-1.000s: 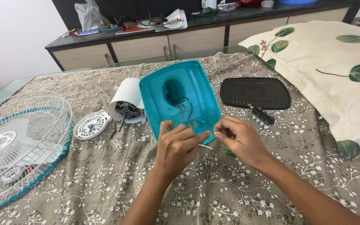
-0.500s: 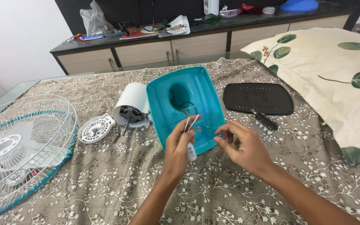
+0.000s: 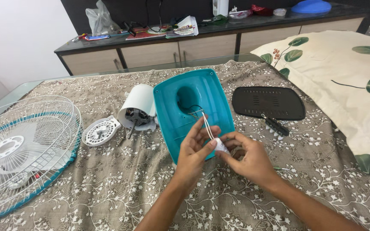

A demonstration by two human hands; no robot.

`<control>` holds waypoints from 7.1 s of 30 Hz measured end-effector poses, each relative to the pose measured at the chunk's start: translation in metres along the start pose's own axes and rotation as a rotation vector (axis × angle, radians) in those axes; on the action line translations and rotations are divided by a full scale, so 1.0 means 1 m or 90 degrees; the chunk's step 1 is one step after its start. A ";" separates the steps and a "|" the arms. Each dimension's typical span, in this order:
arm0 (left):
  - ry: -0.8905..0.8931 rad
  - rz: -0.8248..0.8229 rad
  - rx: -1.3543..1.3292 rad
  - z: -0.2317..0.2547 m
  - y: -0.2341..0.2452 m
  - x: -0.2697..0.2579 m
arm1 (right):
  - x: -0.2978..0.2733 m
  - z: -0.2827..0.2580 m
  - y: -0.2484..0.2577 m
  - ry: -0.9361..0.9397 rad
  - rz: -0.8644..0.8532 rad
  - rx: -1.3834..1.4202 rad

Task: The person works on the internal wiring of a disassembled electric fan base. They connect wires inside the blue plastic housing and then install a black speed control switch, securing it with a screwdriver.

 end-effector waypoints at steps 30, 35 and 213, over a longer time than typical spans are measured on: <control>-0.244 0.307 0.743 0.077 0.001 -0.027 | 0.013 0.041 0.078 -0.136 0.156 -0.392; -0.347 0.428 0.927 0.092 0.010 -0.032 | 0.009 0.025 0.075 -0.087 0.190 -0.458; -0.351 0.280 1.013 0.078 0.039 -0.015 | 0.096 -0.090 -0.004 0.280 -0.071 -0.496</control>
Point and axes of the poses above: each hand's wrist, its own x-axis towards the middle knuckle, its own y-axis out of the back of the hand, z = x × y, the point moved 5 cm from there along x, towards the middle knuckle, and after that the axes turned 11 degrees about -z, right-handed, at the moved point
